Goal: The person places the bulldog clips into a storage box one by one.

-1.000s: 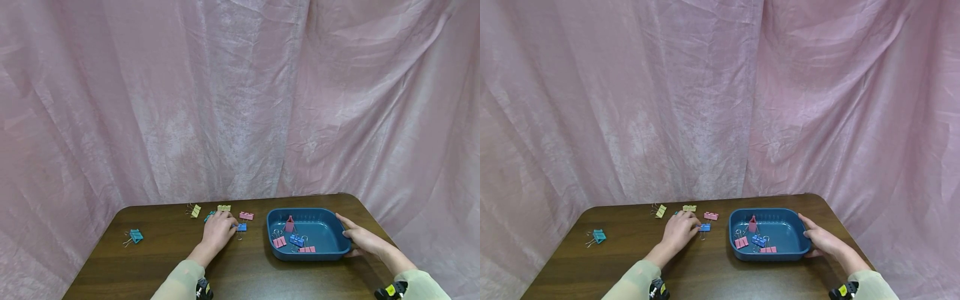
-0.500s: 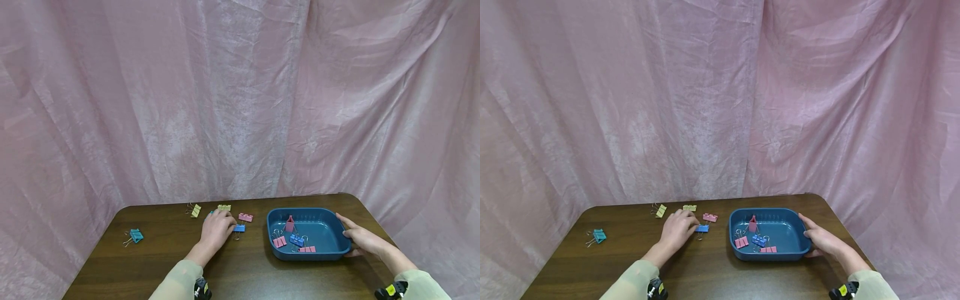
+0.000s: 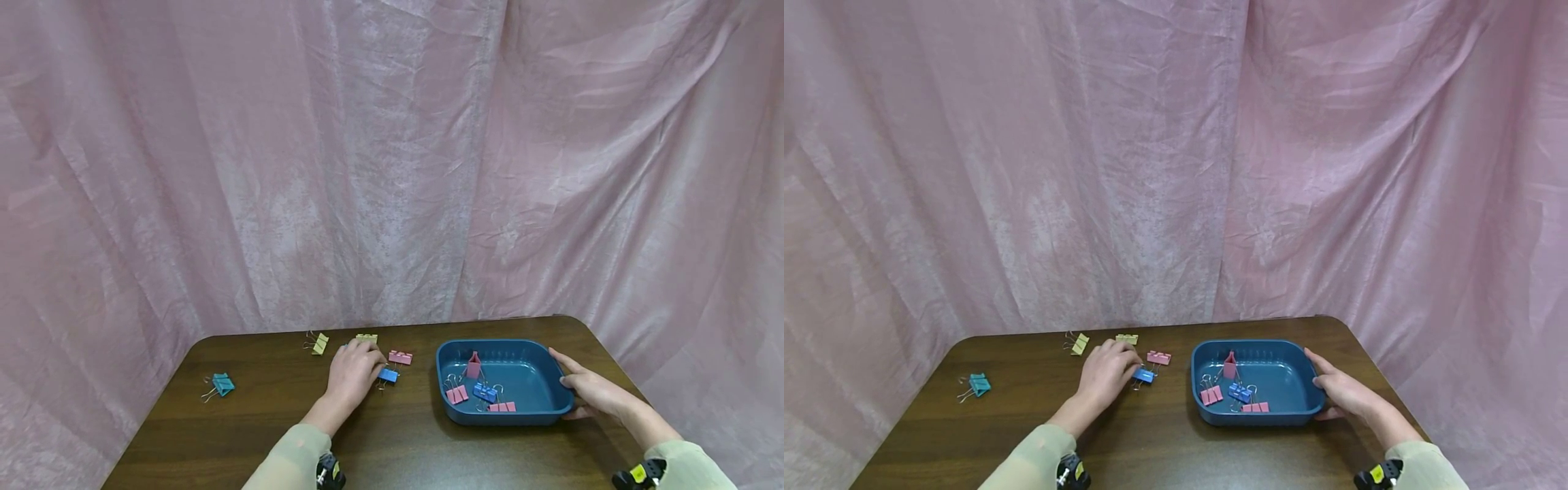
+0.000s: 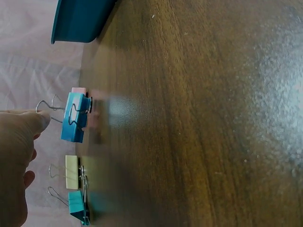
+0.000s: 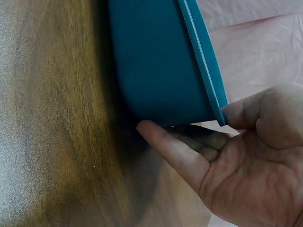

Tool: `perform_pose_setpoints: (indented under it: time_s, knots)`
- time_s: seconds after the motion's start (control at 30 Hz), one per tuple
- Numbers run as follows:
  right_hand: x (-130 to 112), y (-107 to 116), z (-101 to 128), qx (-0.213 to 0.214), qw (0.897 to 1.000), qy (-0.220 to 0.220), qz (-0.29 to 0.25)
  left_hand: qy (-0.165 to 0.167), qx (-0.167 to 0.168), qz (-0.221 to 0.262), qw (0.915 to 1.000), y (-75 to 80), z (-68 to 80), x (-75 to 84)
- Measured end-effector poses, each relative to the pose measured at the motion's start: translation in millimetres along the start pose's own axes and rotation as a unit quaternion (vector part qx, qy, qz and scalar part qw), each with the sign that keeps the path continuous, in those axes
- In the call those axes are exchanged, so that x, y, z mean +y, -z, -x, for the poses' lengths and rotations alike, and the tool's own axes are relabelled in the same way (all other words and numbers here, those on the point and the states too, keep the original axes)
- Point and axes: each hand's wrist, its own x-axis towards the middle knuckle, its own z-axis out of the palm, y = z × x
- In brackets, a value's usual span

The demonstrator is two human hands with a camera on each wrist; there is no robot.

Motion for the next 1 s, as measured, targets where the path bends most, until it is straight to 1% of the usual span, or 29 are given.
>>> perform_pose_setpoints:
  time_s: [0.17, 0.43, 0.6, 0.77, 1.0]
  knots:
    - [-1, -1, 0, 0.003, 1.000, -0.001, 0.003, -0.006, 0.008, 0.004, 0.9999, 1.2, -0.6, -2.1]
    - [-2, -1, 0, 0.004, 1.000, 0.000, 0.007, -0.022, 0.023, 0.013, 0.9994, 7.4, -1.3, -3.2]
    - [-2, -1, 0, 0.004, 1.000, 0.000, 0.006, -0.031, 0.027, 0.010, 0.9991, 11.6, -1.6, -3.3]
    - [-1, 0, 0, 0.000, 1.000, 0.000, 0.003, -0.031, 0.030, 0.010, 0.9990, 16.3, -2.0, -2.1]
    - [0, 0, 0, -0.006, 1.000, 0.003, -0.006, -0.025, 0.050, 0.028, 0.9980, 21.8, -2.8, 1.5]
